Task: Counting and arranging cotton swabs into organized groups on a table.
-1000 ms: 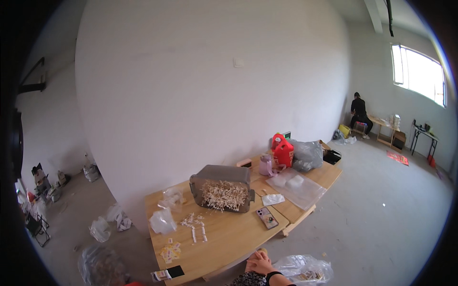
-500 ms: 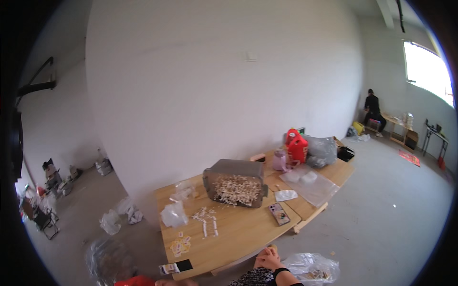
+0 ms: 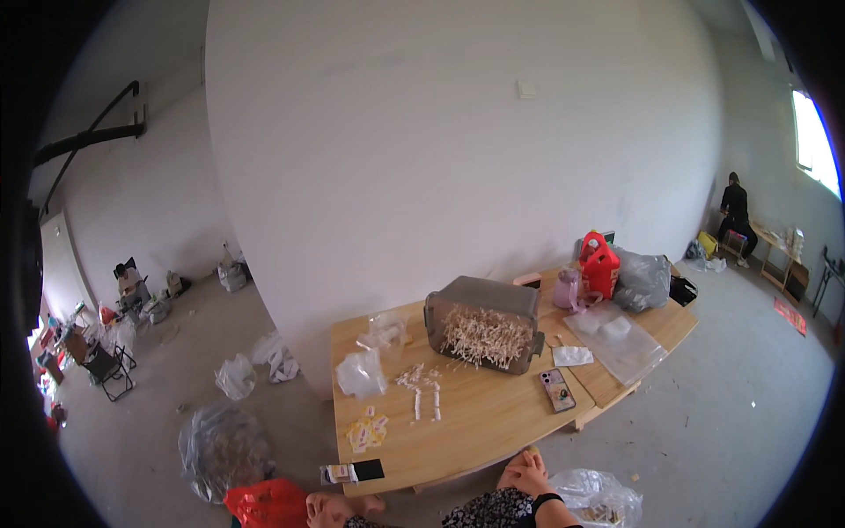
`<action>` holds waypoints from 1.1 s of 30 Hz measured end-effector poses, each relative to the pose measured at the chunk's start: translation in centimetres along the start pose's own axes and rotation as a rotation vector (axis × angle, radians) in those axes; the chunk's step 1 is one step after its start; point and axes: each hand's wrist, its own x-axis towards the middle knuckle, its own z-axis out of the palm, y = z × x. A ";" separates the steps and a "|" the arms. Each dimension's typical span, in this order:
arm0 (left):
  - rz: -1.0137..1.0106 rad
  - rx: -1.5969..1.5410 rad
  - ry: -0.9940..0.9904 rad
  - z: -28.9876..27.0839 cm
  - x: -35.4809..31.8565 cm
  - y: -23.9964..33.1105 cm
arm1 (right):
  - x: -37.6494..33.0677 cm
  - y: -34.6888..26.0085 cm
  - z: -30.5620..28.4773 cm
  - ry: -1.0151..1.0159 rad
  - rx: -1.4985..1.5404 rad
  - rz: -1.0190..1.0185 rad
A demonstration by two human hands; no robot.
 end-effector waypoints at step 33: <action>-0.071 -0.113 0.138 0.8 0.2 2.0 | 0.8 2.7 -2.5 -0.077 -0.005 -0.147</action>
